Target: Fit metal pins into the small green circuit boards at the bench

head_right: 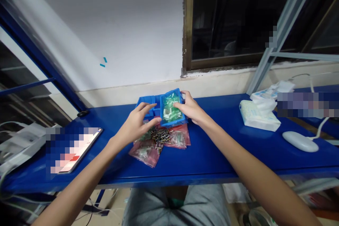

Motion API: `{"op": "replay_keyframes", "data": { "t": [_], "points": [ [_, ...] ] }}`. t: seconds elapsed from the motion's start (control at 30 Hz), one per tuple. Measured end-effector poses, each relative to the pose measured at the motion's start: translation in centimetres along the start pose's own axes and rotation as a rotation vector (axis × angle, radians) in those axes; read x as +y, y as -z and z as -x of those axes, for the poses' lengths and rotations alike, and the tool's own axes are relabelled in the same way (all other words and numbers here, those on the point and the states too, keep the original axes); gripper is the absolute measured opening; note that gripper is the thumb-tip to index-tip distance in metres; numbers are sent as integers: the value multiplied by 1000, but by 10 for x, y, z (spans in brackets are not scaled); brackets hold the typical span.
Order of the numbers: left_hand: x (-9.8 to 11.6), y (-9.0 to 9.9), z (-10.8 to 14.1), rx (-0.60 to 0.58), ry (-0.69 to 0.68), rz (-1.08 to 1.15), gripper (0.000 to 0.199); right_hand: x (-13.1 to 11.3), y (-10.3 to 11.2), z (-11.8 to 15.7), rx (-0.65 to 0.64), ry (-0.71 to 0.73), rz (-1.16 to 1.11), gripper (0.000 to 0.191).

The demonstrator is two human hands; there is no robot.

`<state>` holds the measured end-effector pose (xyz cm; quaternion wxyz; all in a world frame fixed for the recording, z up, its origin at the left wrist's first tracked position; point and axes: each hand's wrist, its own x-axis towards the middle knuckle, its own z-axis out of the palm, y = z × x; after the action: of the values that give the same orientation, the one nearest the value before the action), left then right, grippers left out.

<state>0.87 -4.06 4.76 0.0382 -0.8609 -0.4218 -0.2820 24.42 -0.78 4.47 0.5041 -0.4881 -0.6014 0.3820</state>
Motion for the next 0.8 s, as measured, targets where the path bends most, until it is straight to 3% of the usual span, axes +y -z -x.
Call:
{"op": "replay_keyframes", "data": {
  "t": [0.1, 0.23, 0.5, 0.63, 0.7, 0.8],
  "points": [
    [3, -13, -21, -9, -136, 94, 60, 3, -2, 0, 0, 1, 50, 67],
    [-3, -27, -30, -45, -172, 128, 61, 8, -3, -1, 20, 64, 138, 66],
    [4, -32, -15, 96, -189, 214, 34, 8, -1, -3, 54, 104, 217, 68],
    [13, -37, -13, 159, -108, 306, 14, 7, 1, -4, 47, 84, 185, 65],
    [15, -40, -13, 191, -87, 374, 28, 6, 1, -4, 46, 83, 162, 61],
    [13, -42, -14, 210, -159, 374, 50, 6, -1, -2, 44, 82, 155, 61]
  ]
}}
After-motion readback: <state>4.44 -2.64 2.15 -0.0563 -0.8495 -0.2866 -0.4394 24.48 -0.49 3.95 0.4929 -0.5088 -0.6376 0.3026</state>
